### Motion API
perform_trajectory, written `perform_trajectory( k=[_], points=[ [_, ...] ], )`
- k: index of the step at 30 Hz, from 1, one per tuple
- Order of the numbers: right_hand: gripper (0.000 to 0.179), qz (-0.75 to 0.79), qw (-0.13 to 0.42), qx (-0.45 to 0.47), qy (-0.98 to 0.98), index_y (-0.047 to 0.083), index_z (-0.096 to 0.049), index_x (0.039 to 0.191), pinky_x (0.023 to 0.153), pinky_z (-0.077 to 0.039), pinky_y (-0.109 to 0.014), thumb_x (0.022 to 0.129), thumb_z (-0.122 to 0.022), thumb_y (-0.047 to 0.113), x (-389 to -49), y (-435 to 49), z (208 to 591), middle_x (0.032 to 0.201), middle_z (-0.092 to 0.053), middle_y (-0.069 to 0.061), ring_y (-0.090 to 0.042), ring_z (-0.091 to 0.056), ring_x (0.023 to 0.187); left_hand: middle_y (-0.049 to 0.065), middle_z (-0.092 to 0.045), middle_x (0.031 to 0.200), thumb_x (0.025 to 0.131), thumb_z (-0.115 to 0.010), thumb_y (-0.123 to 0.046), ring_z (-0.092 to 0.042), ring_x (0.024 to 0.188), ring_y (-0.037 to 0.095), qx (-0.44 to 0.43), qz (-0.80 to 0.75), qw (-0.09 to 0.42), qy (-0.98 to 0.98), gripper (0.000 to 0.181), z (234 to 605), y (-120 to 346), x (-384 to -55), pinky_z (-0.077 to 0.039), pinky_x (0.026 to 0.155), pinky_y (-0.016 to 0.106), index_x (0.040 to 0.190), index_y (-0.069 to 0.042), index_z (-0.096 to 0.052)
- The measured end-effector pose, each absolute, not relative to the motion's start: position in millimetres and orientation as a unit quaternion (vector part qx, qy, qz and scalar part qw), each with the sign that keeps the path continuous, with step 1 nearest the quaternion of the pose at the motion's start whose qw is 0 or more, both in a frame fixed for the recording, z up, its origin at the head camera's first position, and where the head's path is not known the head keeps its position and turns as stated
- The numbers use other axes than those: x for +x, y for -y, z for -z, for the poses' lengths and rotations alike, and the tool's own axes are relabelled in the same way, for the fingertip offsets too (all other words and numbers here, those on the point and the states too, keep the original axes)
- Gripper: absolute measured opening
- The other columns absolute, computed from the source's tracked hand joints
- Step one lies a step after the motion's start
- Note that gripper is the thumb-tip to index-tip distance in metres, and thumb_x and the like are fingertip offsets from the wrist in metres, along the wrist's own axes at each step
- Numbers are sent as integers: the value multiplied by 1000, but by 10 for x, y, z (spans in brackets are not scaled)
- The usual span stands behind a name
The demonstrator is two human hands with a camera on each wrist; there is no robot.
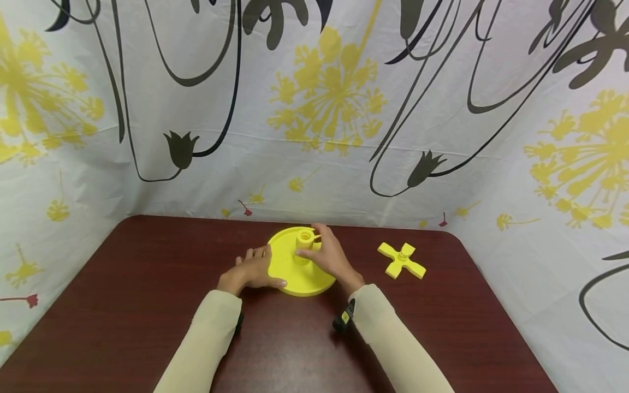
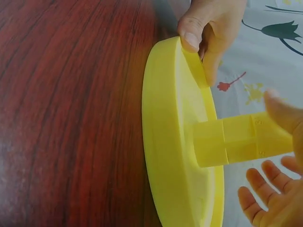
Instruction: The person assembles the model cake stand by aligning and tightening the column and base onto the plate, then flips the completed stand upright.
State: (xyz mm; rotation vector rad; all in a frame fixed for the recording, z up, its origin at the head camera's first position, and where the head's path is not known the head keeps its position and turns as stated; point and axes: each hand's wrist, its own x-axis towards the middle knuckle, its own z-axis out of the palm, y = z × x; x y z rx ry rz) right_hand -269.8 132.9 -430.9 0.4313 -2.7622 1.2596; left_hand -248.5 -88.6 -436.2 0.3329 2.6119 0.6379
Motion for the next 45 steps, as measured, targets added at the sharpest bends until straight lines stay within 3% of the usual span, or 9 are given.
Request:
perform_trajectory(
  k=[2,5,15,29,45],
  points=[
    [82,-421,22,147,895,2,-36,150,105,-43,-50,85,-80,27,-2694,-1338,4297,145,-47,-19,-36,-48,131,22,-13,163,87,-69,-57,-11,148,45,122,-231,212,-942,112,4361,886,-2490,-10,115,66,158,2,-6],
    [79,-442,7,161,882,6,-34,152,107,-41,-51,88,-77,21,-2702,-1355,4284,150,-44,-15,-34,-43,137,23,-14,163,87,-69,-56,-12,147,46,125,-233,211,-941,111,4353,889,-2493,-11,114,67,158,3,-6],
    [65,-446,17,188,875,3,-38,150,105,-44,-48,92,-69,5,-2743,-1390,4289,150,-45,-19,-33,-50,133,23,-11,163,87,-68,-57,-10,148,45,121,-224,219,-942,111,4340,886,-2506,-10,115,66,158,1,-5],
    [54,-433,19,152,888,5,-53,140,89,-55,-41,90,-74,13,-2734,-1361,4265,129,-62,-13,-27,-60,117,23,-12,163,87,-67,-58,-11,148,45,125,-221,218,-942,111,4351,887,-2511,-11,114,66,158,2,-5],
    [49,-428,44,105,897,6,-57,127,93,-52,-42,85,-80,19,-2717,-1286,4299,120,-65,-11,-27,-61,112,23,-14,162,88,-68,-56,-14,146,44,127,-222,218,-942,110,4346,885,-2491,-13,113,66,158,3,-6]
  ],
)
